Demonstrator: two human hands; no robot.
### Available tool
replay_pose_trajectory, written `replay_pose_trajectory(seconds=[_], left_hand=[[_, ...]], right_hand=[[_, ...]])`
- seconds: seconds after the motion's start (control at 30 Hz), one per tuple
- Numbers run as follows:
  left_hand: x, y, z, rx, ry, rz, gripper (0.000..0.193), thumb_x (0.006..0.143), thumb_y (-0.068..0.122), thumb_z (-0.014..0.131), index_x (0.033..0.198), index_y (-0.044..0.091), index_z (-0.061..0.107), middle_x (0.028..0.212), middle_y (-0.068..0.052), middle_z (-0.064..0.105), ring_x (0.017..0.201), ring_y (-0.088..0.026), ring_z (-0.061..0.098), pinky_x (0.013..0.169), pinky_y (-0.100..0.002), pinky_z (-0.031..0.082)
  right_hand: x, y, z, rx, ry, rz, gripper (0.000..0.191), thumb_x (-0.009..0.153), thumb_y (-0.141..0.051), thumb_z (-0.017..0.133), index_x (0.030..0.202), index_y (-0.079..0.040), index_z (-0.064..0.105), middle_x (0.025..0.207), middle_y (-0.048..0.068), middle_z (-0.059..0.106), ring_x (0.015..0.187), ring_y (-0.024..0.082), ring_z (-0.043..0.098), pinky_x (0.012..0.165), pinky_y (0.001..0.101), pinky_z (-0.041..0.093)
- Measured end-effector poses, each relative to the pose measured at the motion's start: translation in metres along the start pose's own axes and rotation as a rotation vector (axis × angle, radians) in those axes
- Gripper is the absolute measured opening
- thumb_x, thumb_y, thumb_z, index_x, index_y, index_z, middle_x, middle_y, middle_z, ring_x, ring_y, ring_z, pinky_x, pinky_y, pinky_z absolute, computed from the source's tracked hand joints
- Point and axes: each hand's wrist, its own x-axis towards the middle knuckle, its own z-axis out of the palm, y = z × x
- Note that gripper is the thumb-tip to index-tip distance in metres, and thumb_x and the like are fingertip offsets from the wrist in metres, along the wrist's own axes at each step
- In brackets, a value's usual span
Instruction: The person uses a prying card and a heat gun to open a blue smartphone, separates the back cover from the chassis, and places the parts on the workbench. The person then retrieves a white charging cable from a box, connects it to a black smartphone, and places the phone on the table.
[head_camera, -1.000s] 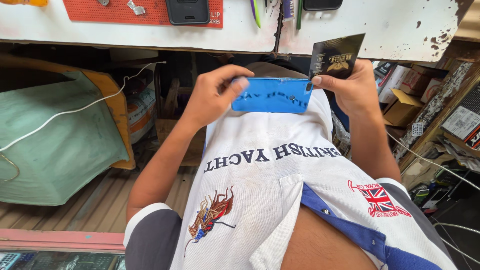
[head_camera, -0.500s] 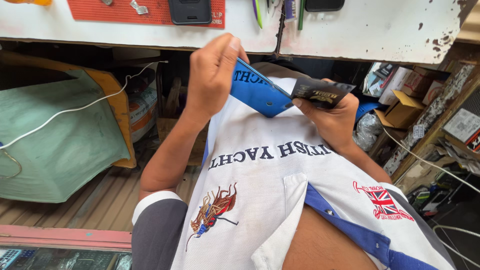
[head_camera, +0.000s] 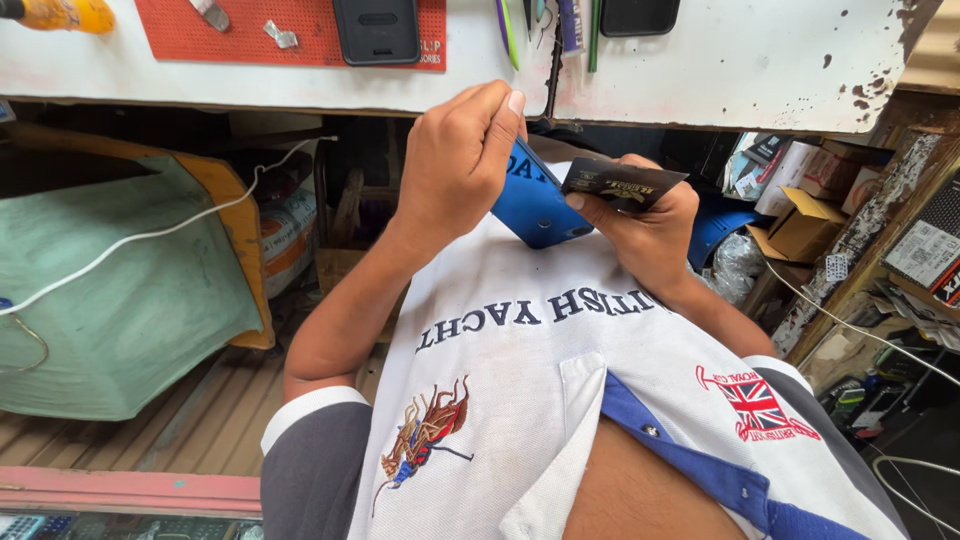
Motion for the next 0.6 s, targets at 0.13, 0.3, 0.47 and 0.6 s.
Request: replay_pose_trajectory(seconds=[0.13, 0.3, 0.47, 0.6], left_hand=[[0.0017, 0.0014, 0.0001, 0.0, -0.017, -0.029, 0.033, 0.109, 0.021, 0.049, 0.084, 0.003, 0.059, 0.078, -0.01, 0.066, 0.067, -0.03, 0.064, 0.063, -0.041, 0.048], [0.0042, 0.002, 0.0011, 0.035, -0.013, -0.007, 0.034, 0.109, 0.022, 0.05, 0.084, 0.003, 0.06, 0.078, -0.012, 0.066, 0.07, -0.033, 0.064, 0.064, -0.042, 0.048], [0.0059, 0.0017, 0.002, 0.054, -0.015, -0.054, 0.034, 0.108, 0.023, 0.05, 0.082, 0.002, 0.059, 0.077, -0.012, 0.067, 0.068, -0.031, 0.065, 0.062, -0.042, 0.048], [0.0002, 0.0018, 0.0012, 0.033, 0.021, -0.096, 0.035, 0.108, 0.023, 0.049, 0.082, 0.003, 0.061, 0.076, -0.011, 0.068, 0.067, -0.03, 0.066, 0.063, -0.04, 0.049]], right_hand=[[0.0012, 0.0041, 0.003, 0.058, 0.009, -0.014, 0.018, 0.091, 0.004, 0.083, 0.107, 0.002, 0.074, 0.097, 0.002, 0.072, 0.087, 0.006, 0.066, 0.076, 0.0202, 0.054], [0.004, 0.0074, 0.0038, 0.14, 0.03, 0.014, 0.016, 0.093, 0.006, 0.082, 0.106, 0.002, 0.074, 0.098, 0.001, 0.072, 0.087, 0.006, 0.065, 0.077, 0.0205, 0.054], [0.0065, 0.0086, 0.0057, 0.178, 0.025, 0.033, 0.018, 0.093, 0.005, 0.08, 0.109, 0.001, 0.074, 0.099, 0.002, 0.075, 0.087, 0.006, 0.067, 0.078, 0.0207, 0.057], [0.0063, 0.0053, 0.0071, 0.171, -0.001, 0.048, 0.015, 0.094, 0.005, 0.081, 0.107, 0.001, 0.075, 0.099, 0.003, 0.075, 0.087, 0.006, 0.066, 0.078, 0.0213, 0.057]])
